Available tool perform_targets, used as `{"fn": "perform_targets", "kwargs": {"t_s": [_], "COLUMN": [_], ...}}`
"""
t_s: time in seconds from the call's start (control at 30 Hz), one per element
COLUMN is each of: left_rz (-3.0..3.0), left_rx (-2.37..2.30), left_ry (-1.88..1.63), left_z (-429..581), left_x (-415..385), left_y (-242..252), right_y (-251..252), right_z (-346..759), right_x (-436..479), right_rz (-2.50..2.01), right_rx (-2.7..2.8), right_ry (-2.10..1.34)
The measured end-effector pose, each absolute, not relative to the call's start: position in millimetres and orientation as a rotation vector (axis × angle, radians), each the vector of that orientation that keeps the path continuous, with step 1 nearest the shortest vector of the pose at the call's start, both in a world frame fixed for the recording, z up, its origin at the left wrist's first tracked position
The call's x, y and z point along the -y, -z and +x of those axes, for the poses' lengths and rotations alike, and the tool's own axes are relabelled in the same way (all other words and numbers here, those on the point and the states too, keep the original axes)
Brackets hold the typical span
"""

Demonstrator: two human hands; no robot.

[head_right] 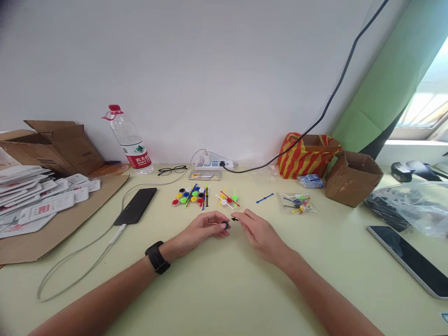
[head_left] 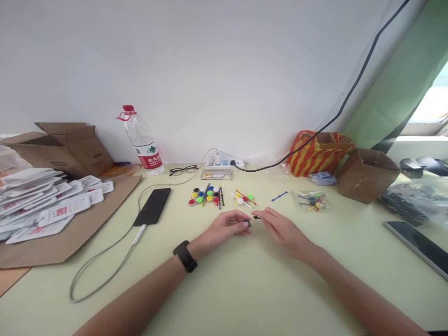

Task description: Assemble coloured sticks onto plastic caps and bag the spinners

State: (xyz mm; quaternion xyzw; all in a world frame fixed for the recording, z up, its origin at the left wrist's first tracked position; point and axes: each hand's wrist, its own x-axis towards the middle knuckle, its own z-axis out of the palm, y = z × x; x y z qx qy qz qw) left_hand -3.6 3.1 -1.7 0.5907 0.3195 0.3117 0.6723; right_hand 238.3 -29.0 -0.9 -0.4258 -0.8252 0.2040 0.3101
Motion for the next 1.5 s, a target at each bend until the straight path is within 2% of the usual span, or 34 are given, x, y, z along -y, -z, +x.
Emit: {"fn": "perform_targets", "kwargs": {"t_s": [0.4, 0.63, 1.1, 1.5], "left_rz": [1.306, 1.341, 1.607, 1.883], "left_rx": [-0.725, -0.734, -0.659, -0.769], "left_ry": [-0.711, -0.721, -0.737, -0.852], "left_z": [-4.9, -3.7, 4.9, 5.1], "left_x": [-3.4, -3.8, 12.0, 15.0], "left_y": [5.4, 6.8, -1.3, 1.2], "right_y": [0.2, 3.9, 5.8, 4.0], "right_z": [237.9, 231.1, 223.1, 220.1], "right_x": [28.4, 31.6, 34.1, 35.1], "right_rz": [-1.125, -1.066, -0.907, -1.029], "right_rx": [2.092, 1.938, 1.921, 1.866], "right_ry": [-0.559, -0.692, -0.785, -0.803]}}
